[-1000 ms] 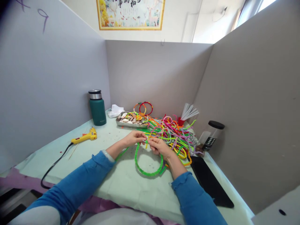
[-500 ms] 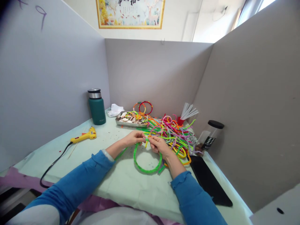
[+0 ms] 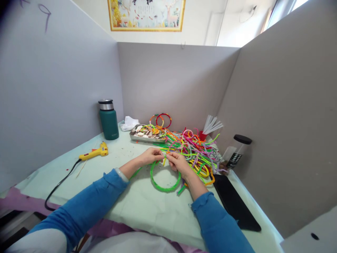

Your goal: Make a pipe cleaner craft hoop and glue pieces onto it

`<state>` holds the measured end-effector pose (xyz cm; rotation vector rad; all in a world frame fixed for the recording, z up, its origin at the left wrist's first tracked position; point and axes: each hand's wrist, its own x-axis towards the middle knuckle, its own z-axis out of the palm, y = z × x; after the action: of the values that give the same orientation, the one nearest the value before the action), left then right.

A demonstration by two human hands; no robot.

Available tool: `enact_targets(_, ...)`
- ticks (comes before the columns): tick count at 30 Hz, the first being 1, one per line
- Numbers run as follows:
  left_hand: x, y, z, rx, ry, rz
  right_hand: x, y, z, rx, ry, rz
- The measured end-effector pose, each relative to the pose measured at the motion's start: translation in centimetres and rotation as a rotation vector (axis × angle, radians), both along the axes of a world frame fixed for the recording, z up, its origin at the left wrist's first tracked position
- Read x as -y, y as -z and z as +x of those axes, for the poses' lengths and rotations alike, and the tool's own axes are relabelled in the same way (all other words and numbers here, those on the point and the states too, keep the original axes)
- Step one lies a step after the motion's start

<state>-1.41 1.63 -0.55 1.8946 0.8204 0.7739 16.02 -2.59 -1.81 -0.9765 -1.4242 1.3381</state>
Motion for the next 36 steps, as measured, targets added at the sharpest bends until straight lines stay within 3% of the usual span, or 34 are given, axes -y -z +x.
enact_targets(9,-0.5,0.8,-0.1,-0.03,-0.026,-0.092,0.2,0.0,-0.4,0.169,0.031,0.171)
enact_targets(22,-0.5,1.0,-0.4,0.051,0.032,-0.362,-0.1,0.2,-0.4,0.31,0.104,0.301)
enact_targets(31,0.9,-0.3,-0.4,-0.128,0.044,-0.228,-0.6,0.8,-0.4,0.343,0.166,0.311)
enact_targets(34,1.1,-0.6,-0.4,-0.276,0.001,-0.047,-0.7,0.9,-0.3,0.354,0.168,0.317)
enact_targets(36,1.1,-0.5,-0.3,-0.358,-0.059,0.175,-0.8,0.9,-0.3,0.356,0.168,0.322)
